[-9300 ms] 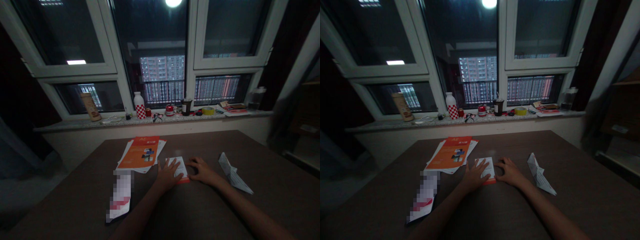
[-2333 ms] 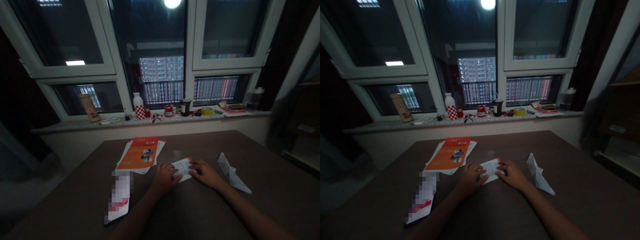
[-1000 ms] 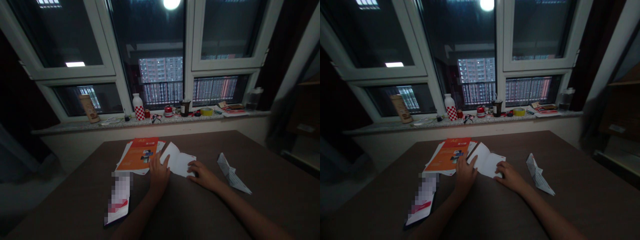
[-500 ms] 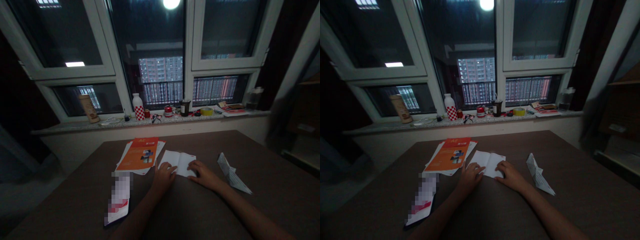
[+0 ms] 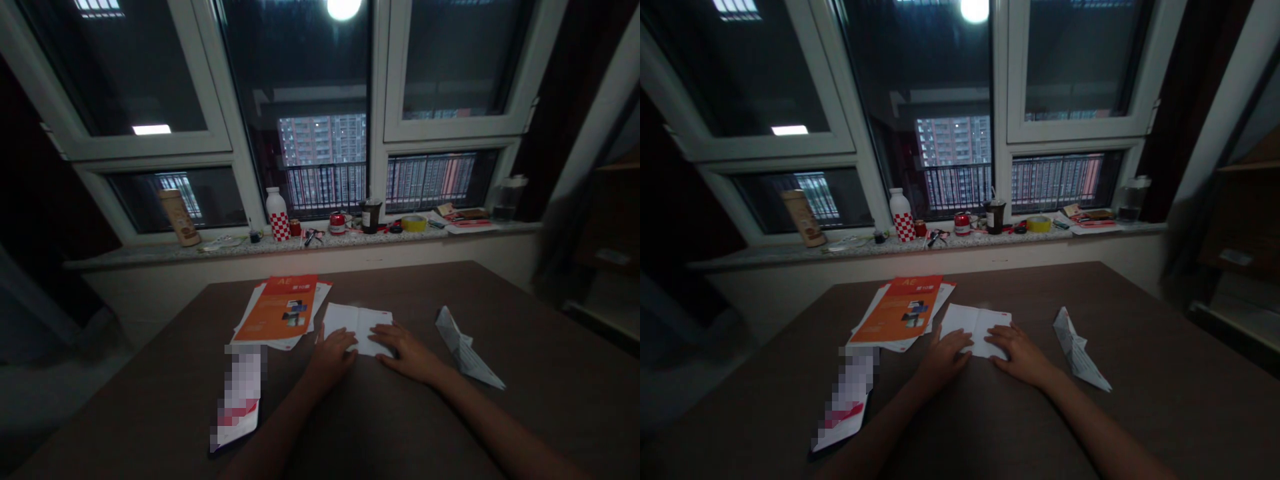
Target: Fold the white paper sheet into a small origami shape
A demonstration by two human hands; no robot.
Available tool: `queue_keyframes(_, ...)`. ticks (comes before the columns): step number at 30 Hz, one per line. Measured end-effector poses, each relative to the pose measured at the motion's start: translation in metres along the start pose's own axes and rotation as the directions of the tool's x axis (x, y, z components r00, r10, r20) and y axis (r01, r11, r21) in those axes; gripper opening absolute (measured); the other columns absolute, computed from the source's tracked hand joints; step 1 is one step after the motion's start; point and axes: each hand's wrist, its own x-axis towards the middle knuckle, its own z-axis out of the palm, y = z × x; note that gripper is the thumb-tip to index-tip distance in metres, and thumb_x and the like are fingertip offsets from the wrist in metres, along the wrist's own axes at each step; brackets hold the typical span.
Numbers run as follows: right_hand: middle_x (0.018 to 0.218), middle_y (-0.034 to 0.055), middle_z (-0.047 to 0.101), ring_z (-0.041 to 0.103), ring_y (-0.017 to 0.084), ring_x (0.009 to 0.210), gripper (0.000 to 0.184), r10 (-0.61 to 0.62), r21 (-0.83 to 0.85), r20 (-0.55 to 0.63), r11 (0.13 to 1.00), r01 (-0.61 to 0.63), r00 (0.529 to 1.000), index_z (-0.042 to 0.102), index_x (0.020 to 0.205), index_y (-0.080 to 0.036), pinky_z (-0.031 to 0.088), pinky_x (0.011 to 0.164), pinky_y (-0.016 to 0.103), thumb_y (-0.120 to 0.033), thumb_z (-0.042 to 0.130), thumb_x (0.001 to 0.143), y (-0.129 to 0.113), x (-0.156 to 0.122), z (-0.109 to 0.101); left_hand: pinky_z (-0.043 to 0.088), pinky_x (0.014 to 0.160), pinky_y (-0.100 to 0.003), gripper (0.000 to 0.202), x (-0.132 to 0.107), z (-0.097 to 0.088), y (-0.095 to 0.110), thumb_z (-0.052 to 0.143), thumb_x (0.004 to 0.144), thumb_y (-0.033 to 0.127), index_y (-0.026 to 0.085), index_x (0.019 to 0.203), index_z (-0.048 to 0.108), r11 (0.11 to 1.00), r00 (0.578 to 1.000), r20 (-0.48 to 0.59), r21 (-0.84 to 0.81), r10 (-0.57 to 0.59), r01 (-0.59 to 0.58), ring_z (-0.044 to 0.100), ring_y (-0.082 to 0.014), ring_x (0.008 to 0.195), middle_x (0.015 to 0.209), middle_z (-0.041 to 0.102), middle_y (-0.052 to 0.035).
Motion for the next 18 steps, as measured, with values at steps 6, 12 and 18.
queue_keyframes(6, 0.132, 0.007, 0.06, 0.051, 0.026, 0.127, 0.038, -0.017, -0.012, 0.007, 1.0, 0.017, 1.0, 0.066, 0.12, -0.028, 0.022, 0.116, 0.054, -0.043, 0.061, 0.086, -0.0027, 0.0005, -0.0035, 0.011, 0.118, -0.054, 0.021, -0.0003, 0.0001, 0.001, 0.068, 0.084, 0.033, 0.026, 0.103, 0.068, 1.0, 0.999, -0.034, -0.017, 0.012, -0.012, 0.056, -0.0233, 0.118, 0.12, 0.068, -0.0022)
queue_keyframes(12, 0.133, 0.0071, 0.06, 0.051, 0.027, 0.126, 0.039, -0.002, -0.033, 0.01, 0.999, 0.002, 1.0, 0.067, 0.118, -0.028, 0.028, 0.113, 0.053, -0.044, 0.064, 0.083, -0.0058, 0.0013, -0.0049, 0.009, 0.118, -0.056, 0.018, 0.0011, 0.0005, 0.0017, 0.072, 0.081, 0.033, 0.026, 0.098, 0.07, 1.0, 0.998, -0.059, -0.03, -0.001, -0.001, 0.059, -0.0235, 0.112, 0.114, 0.071, -0.0023)
queue_keyframes(18, 0.133, 0.0088, 0.06, 0.051, 0.026, 0.127, 0.037, -0.041, -0.052, 0.015, 0.998, 0.042, 0.999, 0.067, 0.119, -0.026, 0.024, 0.115, 0.053, -0.04, 0.061, 0.085, -0.0051, 0.0011, -0.0023, 0.01, 0.117, -0.057, 0.021, 0.0011, 0.0015, 0.0022, 0.074, 0.079, 0.035, 0.026, 0.097, 0.071, 0.999, 0.996, -0.085, -0.031, 0.035, -0.038, 0.06, -0.0251, 0.111, 0.112, 0.071, -0.0042)
